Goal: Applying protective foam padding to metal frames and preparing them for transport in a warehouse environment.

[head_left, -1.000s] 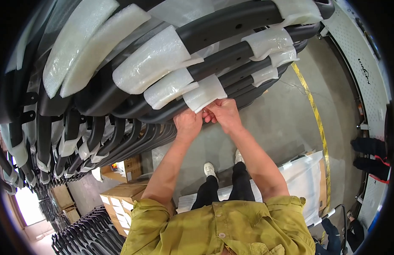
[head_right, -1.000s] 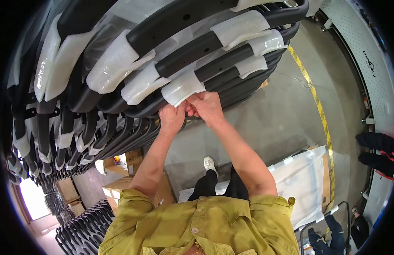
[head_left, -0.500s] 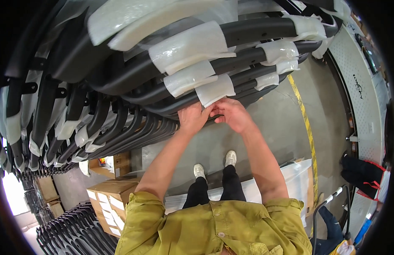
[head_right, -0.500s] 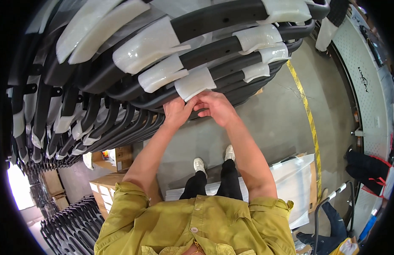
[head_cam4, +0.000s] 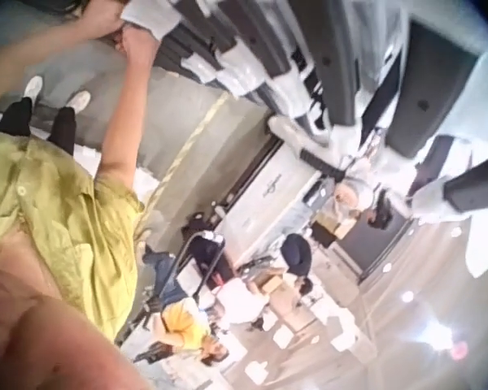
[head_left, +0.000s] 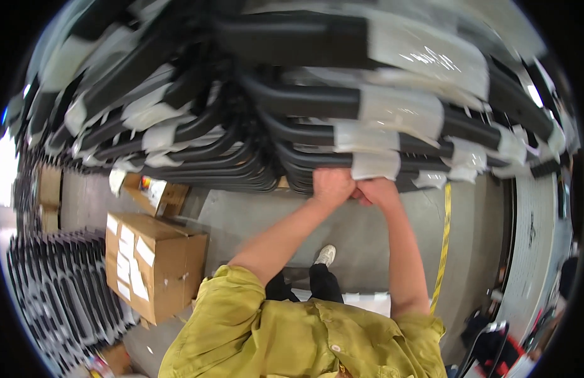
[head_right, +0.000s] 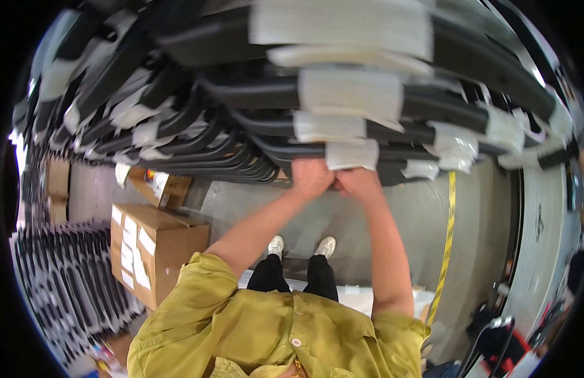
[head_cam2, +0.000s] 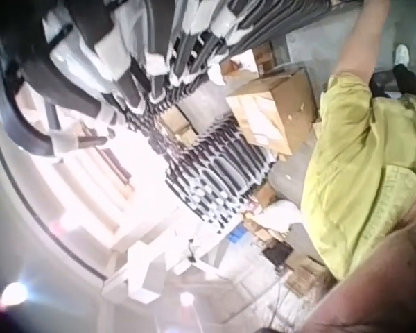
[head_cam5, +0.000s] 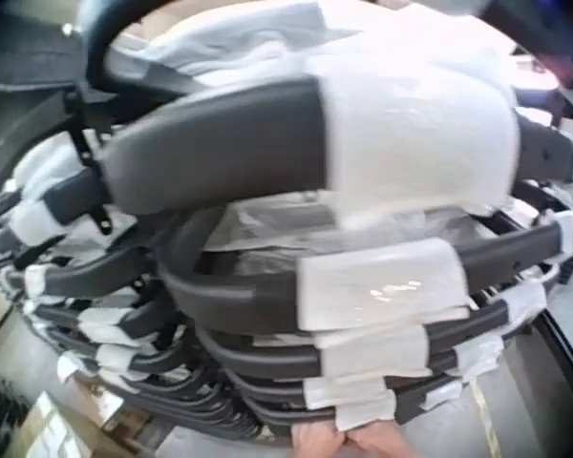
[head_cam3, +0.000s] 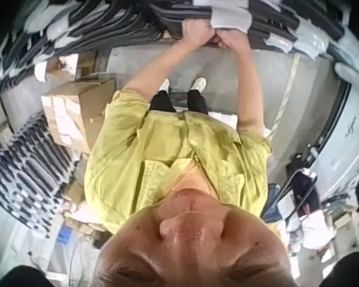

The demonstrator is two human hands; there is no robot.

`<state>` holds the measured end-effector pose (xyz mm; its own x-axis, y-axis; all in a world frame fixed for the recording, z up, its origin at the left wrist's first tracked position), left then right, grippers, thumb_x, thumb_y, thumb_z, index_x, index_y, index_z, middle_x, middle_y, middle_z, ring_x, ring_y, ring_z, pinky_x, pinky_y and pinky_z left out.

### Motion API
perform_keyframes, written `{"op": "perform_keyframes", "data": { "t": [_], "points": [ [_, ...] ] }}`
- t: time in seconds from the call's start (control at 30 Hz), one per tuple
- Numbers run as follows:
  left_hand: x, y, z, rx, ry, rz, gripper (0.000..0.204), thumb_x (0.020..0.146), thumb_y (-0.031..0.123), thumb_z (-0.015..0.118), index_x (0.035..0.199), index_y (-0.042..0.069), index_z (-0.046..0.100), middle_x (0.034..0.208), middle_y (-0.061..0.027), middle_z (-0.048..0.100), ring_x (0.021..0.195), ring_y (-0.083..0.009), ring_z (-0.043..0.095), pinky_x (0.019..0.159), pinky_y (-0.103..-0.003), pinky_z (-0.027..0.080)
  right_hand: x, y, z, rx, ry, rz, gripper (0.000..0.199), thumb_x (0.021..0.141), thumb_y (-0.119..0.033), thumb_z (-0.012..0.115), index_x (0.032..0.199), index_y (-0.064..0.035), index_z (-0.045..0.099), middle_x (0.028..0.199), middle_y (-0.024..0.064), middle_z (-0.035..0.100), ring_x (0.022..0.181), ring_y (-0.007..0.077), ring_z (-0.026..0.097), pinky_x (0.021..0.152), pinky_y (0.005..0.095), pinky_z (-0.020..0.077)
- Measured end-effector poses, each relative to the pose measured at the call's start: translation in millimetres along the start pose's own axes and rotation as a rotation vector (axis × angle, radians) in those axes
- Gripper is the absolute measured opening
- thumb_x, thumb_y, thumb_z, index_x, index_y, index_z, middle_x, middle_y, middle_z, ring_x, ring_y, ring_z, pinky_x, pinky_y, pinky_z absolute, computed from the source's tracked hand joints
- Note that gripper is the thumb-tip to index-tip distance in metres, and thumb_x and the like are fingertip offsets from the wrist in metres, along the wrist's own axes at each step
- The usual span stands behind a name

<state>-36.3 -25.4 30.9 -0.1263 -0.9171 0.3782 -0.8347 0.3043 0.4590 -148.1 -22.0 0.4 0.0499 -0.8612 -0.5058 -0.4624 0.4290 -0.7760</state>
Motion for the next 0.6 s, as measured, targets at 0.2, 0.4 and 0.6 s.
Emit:
{"op": "perform_keyframes", "data": {
  "t": [0.2, 0.4, 0.6],
  "points": [
    [-3.0, 11.7, -12.3, -0.184, 0.241, -0.028, 0.019, 0.066, 0.012, 0.052, 0.081, 0.001, 0.055, 0.081, -0.0176, 0.056, 0.073, -0.0302, 0.057, 0.064, -0.039, 0.045, -18.0, 2.6, -30.2, -0.010, 0.144, -0.019, 0.027, 0.070, -0.023, 0.064, 0.087, -0.0027, 0.060, 0.067, 0.0092, 0.062, 0.043, 0.0153, 0.055, 0.038, 0.0252, 0.0441],
    [-1.7, -4.5, 3.8, -0.102, 0.072, -0.107, 0.014, 0.068, 0.010, 0.050, 0.080, 0.003, 0.052, 0.070, -0.0149, 0.057, 0.065, -0.0308, 0.057, 0.057, -0.038, 0.046, 1.3, 18.1, -47.7, 0.049, 0.044, -0.128, 0.021, 0.083, -0.015, 0.047, 0.082, 0.0033, 0.057, 0.064, 0.0126, 0.062, 0.042, 0.0130, 0.053, 0.038, 0.0238, 0.0426],
    [2.9, -0.9, 9.1, -0.195, 0.065, -0.139, 0.017, 0.068, 0.008, 0.050, 0.084, 0.003, 0.053, 0.076, -0.0144, 0.058, 0.071, -0.0318, 0.056, 0.064, -0.040, 0.045, 6.2, 31.8, -49.7, -0.085, 0.398, -0.201, 0.011, 0.072, -0.007, 0.052, 0.074, 0.0001, 0.060, 0.058, 0.0111, 0.060, 0.044, 0.0156, 0.055, 0.043, 0.0307, 0.0432]
  ]
}}
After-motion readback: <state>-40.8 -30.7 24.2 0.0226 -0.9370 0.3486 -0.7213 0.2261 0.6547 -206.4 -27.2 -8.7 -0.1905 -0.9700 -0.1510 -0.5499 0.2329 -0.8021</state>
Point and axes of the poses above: each hand's wrist, its own x-axis towards the middle knuckle, its own z-axis out of the palm, y = z × x, the point moved 6 cm from there along x, towards the middle knuckle
